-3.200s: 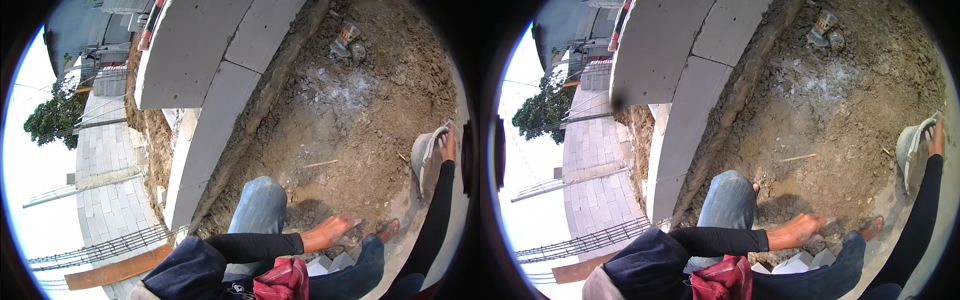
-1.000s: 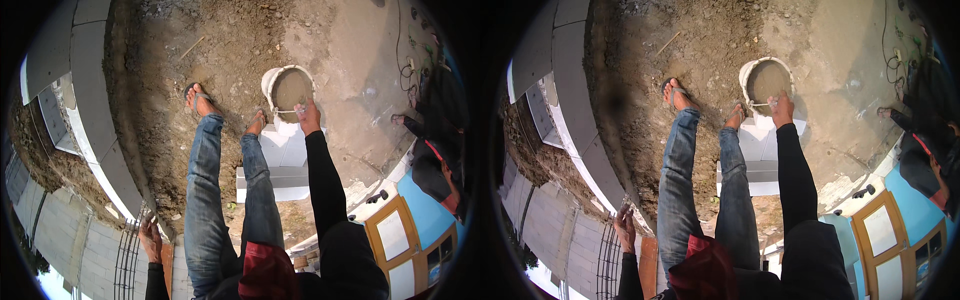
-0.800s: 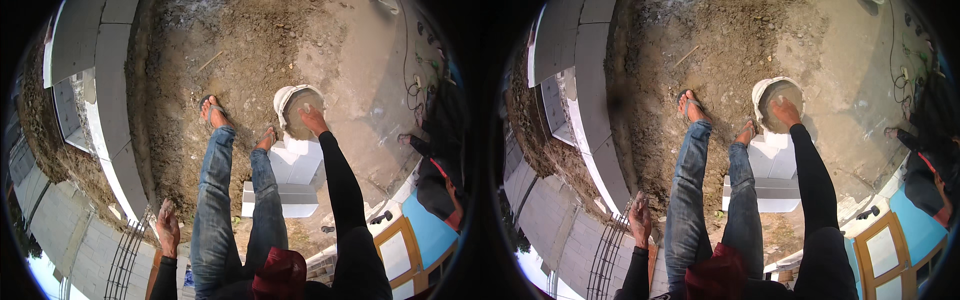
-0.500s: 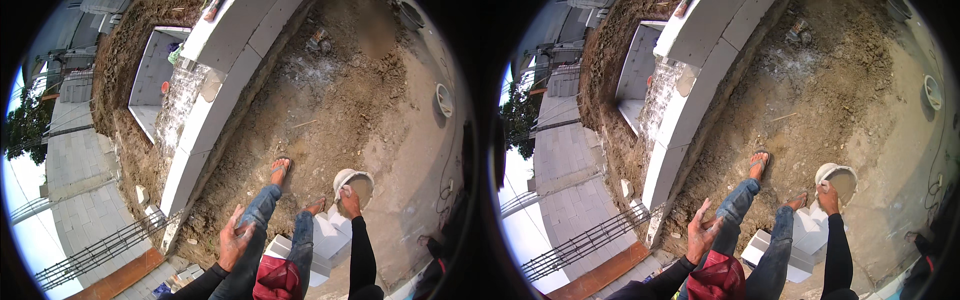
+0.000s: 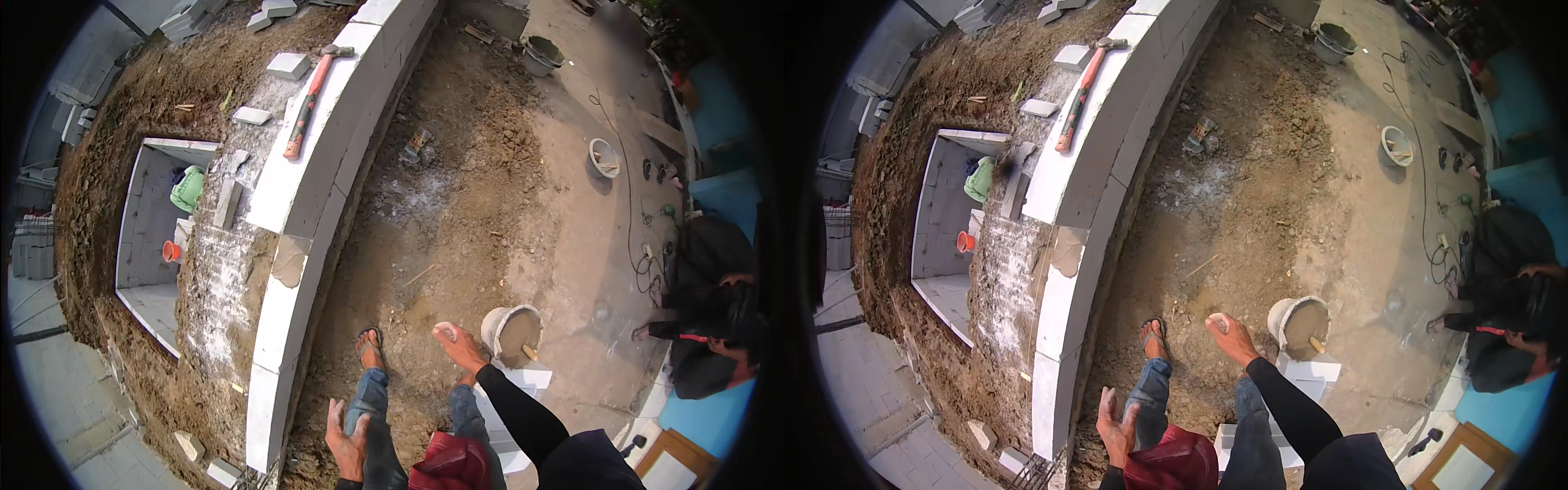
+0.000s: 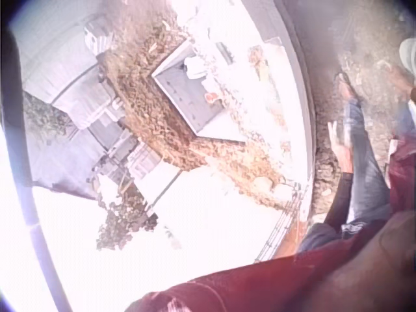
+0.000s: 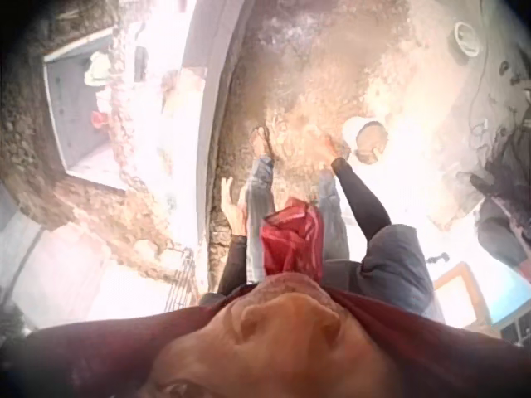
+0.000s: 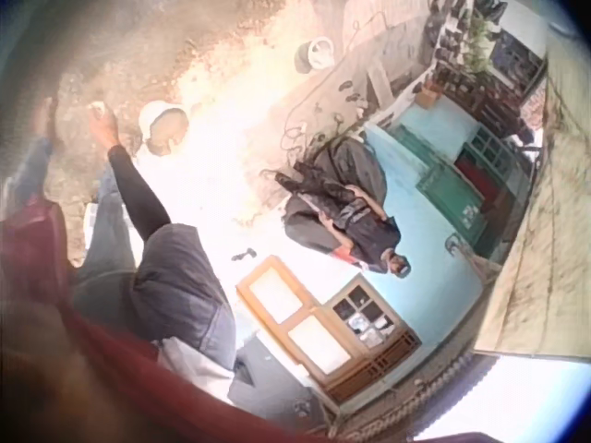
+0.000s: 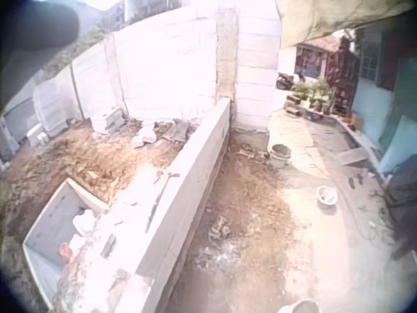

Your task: The person builds a wall by applying mortar to the top of a concrete block foundation using a trowel, then places a new concrete block on top and aligns it by tapping it with a hammer.

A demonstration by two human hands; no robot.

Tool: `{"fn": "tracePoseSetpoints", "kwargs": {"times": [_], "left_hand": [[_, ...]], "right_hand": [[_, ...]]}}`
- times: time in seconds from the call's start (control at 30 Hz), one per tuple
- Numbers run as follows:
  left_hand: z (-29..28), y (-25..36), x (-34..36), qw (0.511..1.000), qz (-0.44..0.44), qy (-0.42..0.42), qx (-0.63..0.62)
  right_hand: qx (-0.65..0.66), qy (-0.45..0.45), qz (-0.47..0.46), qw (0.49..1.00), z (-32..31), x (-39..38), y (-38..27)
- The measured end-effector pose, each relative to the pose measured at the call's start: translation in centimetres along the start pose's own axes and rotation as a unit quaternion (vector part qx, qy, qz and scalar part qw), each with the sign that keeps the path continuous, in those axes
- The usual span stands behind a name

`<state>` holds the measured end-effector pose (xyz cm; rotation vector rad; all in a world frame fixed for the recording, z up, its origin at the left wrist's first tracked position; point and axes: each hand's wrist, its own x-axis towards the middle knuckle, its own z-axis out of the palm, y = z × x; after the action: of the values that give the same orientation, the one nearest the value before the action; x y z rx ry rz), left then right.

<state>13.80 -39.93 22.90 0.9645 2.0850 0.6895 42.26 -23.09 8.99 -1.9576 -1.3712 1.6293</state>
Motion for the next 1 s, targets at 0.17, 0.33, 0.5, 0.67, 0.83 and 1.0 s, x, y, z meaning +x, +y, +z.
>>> {"fn": "tracePoseSetpoints", "kwargs": {"times": [0.17, 0.33, 0.5, 0.67, 0.83, 1.0], "left_hand": [[-8.7, -9.3, 5.0, 0.992, -0.035, -0.049, 0.11], [-14.4, -20.6, 0.5, 0.976, -0.171, -0.101, 0.087], [-17.3, -22.2, -3.0, 0.902, -0.268, -0.277, 0.195], [-21.4, -27.2, -1.7, 0.93, -0.313, -0.173, 0.085], [-15.9, -16.1, -1.7, 0.926, -0.19, -0.17, 0.278], [-15.9, -14.2, -4.8, 0.926, -0.226, -0.135, 0.271]], "right_hand": [[-0.082, -0.004, 0.127, 0.989, 5.5, -9.8, 9.5], [-0.092, 0.034, 0.294, 0.951, 4.2, -22.5, 12.7], [-0.131, 0.131, 0.391, 0.902, 3.1, -33.5, 16.9], [0.039, 0.107, 0.428, 0.897, 4.6, -37.3, 18.5], [0.026, 0.102, 0.404, 0.909, 7.4, -46.5, 24.9], [0.087, 0.145, 0.432, 0.886, 9.2, -48.4, 33.4]]}}
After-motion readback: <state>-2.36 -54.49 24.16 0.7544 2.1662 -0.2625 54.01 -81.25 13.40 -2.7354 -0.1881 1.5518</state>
